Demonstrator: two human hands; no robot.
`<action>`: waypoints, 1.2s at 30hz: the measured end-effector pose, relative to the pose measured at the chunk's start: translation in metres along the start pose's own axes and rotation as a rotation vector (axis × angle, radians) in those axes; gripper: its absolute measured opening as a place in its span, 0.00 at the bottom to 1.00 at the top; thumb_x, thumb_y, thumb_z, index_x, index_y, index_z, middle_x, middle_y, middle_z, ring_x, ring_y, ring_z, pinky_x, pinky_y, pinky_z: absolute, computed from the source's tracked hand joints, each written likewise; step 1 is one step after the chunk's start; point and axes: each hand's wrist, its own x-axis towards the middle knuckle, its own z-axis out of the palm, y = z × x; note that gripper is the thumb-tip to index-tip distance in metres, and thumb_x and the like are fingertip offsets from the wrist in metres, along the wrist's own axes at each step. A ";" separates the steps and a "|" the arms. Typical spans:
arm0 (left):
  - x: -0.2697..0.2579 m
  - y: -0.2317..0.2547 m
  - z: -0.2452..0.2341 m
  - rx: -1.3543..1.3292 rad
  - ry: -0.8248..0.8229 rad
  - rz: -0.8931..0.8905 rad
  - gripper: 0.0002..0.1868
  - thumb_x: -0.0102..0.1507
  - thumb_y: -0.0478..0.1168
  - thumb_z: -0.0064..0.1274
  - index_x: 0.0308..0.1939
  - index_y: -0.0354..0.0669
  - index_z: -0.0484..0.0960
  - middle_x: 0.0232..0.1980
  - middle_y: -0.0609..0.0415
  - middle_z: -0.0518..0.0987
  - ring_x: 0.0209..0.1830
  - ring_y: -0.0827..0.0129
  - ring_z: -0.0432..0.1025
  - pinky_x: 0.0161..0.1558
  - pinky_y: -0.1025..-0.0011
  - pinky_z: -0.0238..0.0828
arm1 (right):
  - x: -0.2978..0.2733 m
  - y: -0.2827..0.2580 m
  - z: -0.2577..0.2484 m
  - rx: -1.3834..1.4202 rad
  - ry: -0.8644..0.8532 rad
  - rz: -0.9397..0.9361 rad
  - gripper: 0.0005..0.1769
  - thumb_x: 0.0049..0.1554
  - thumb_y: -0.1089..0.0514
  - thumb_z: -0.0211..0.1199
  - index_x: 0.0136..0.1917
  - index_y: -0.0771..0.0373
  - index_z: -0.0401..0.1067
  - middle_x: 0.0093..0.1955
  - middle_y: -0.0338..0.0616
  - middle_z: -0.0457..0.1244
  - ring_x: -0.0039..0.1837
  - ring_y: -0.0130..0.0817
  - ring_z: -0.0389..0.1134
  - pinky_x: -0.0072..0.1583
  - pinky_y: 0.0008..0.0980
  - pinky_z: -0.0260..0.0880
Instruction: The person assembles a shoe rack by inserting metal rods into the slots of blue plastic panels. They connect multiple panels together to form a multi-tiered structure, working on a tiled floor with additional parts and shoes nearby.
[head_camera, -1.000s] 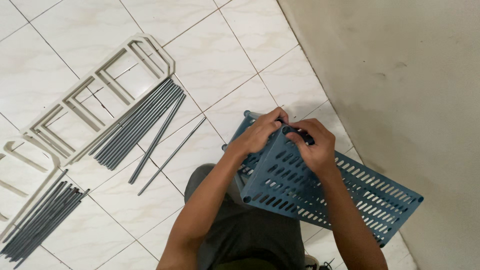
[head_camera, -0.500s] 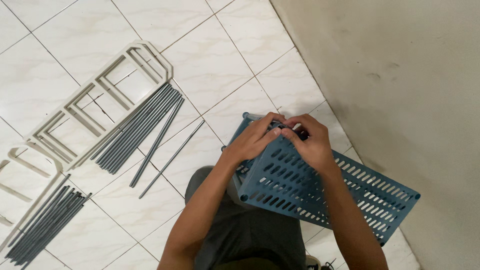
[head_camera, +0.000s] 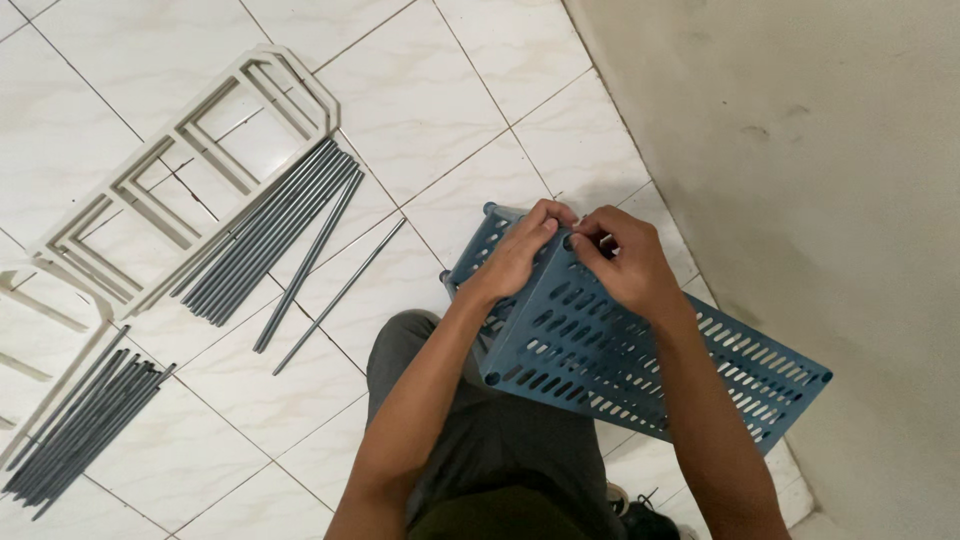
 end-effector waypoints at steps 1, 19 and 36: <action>0.003 -0.007 -0.001 -0.034 -0.015 0.037 0.23 0.76 0.53 0.28 0.64 0.42 0.65 0.57 0.49 0.73 0.64 0.65 0.66 0.69 0.64 0.55 | 0.000 0.004 0.002 0.044 0.012 0.005 0.05 0.59 0.64 0.65 0.46 0.68 0.72 0.41 0.43 0.67 0.40 0.28 0.68 0.43 0.27 0.70; 0.005 -0.044 -0.015 -0.172 -0.061 0.078 0.14 0.75 0.49 0.38 0.58 0.44 0.64 0.55 0.51 0.76 0.61 0.67 0.69 0.65 0.66 0.62 | -0.005 0.022 0.013 0.124 0.107 -0.108 0.05 0.60 0.66 0.66 0.45 0.68 0.71 0.41 0.40 0.65 0.40 0.22 0.63 0.41 0.23 0.64; 0.016 -0.067 -0.013 -0.145 -0.040 0.207 0.07 0.74 0.42 0.48 0.49 0.42 0.71 0.56 0.52 0.78 0.59 0.71 0.71 0.62 0.69 0.67 | -0.003 0.027 0.008 0.091 0.128 -0.101 0.05 0.59 0.67 0.66 0.44 0.69 0.71 0.44 0.43 0.66 0.43 0.24 0.67 0.46 0.23 0.70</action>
